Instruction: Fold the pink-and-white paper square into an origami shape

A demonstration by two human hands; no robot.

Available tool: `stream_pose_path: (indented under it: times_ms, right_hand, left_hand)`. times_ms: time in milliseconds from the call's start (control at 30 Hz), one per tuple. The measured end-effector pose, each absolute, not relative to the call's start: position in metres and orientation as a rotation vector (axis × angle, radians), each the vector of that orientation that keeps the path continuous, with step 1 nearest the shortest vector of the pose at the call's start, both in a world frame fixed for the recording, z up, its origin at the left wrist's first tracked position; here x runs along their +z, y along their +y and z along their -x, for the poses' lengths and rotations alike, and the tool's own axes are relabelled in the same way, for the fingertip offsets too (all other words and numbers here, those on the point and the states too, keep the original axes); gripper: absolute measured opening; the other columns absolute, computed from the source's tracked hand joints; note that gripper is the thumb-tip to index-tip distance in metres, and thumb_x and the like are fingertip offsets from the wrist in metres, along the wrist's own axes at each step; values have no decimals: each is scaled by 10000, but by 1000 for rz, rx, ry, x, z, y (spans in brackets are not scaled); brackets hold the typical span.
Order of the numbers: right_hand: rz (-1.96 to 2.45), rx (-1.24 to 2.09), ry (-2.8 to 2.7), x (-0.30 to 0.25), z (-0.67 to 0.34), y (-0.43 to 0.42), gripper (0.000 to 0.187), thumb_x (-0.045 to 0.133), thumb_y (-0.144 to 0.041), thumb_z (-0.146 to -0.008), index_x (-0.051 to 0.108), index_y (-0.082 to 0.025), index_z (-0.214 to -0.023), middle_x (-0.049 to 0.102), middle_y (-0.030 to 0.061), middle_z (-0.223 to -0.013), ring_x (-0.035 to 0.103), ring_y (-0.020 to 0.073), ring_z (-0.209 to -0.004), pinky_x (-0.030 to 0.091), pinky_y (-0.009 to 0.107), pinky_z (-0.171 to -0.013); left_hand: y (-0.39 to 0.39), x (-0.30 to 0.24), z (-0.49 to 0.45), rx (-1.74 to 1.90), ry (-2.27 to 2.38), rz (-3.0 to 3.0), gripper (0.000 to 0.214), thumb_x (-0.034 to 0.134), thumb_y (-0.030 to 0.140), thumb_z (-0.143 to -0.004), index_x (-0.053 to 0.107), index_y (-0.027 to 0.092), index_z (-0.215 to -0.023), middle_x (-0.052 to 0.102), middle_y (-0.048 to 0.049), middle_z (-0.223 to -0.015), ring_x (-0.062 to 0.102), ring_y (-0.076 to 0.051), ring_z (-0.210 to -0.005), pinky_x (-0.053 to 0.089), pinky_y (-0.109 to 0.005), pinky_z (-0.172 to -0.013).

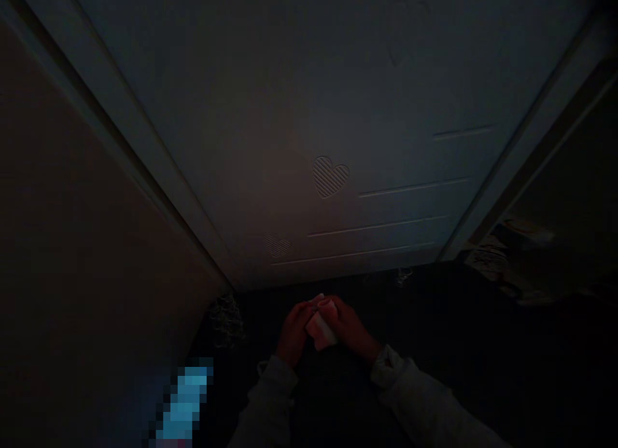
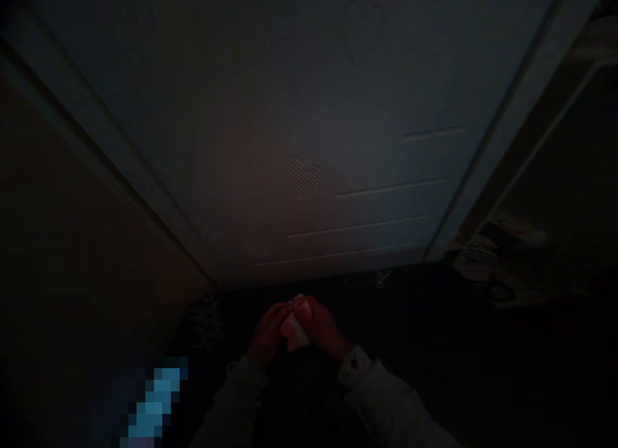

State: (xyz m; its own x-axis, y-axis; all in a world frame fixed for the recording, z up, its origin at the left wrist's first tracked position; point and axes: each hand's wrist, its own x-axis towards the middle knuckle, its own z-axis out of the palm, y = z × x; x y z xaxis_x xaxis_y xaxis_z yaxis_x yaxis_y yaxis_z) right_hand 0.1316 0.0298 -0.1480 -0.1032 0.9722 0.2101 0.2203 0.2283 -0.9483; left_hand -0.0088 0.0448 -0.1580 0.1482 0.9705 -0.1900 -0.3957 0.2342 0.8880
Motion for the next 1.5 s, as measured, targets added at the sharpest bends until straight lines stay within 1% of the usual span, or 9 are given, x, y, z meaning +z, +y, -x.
stream_pose_path:
  times_ms: [133,433,833,1067,1333,1500]
  right_hand:
    - [1162,975,-1537,-149,-132,30,272,370,-393,-816,514,-181,-908,589,37,-882,544,141,-765,428,242,-660]
    - [1161,985,-1538,-151,-132,31,259,363,-376,-825,509,-181,-914,584,34,-868,544,137,-757,421,238,-652]
    - [1182,947,-1558,-154,-132,33,260,376,-386,-817,511,-181,-905,587,32,-855,543,133,-745,418,233,-640]
    - [1184,957,-1545,-153,-132,32,263,373,-386,-817,511,-185,-914,588,36,-879,544,138,-762,416,245,-662]
    - [1187,947,-1567,-155,-133,33,260,370,-377,-821,506,-180,-922,585,39,-860,543,137,-747,420,243,-644]
    - [1180,950,-1574,-155,-133,33,252,370,-369,-826,501,-180,-930,582,41,-882,543,135,-768,424,243,-663]
  left_hand:
    - [46,-160,8,1160,929,-795,251,631,318,-627,594,156,-815,639,-50,-850,569,-176,-799,415,-286,-721]
    - [45,-156,8,1148,892,-797,225,611,294,-653,595,160,-833,635,-46,-859,568,-168,-799,410,-286,-733]
    - [45,-155,7,1146,931,-784,244,640,312,-616,604,168,-810,641,-30,-830,572,-158,-766,406,-271,-712]
    - [46,-158,7,1144,930,-753,266,650,320,-600,599,156,-803,640,-49,-840,573,-179,-784,410,-288,-713]
    - [45,-156,9,1129,902,-791,224,614,297,-649,591,167,-830,628,-36,-864,562,-158,-794,404,-270,-716]
    - [46,-158,9,1131,914,-792,244,630,306,-628,597,167,-825,630,-37,-852,566,-164,-789,399,-283,-727]
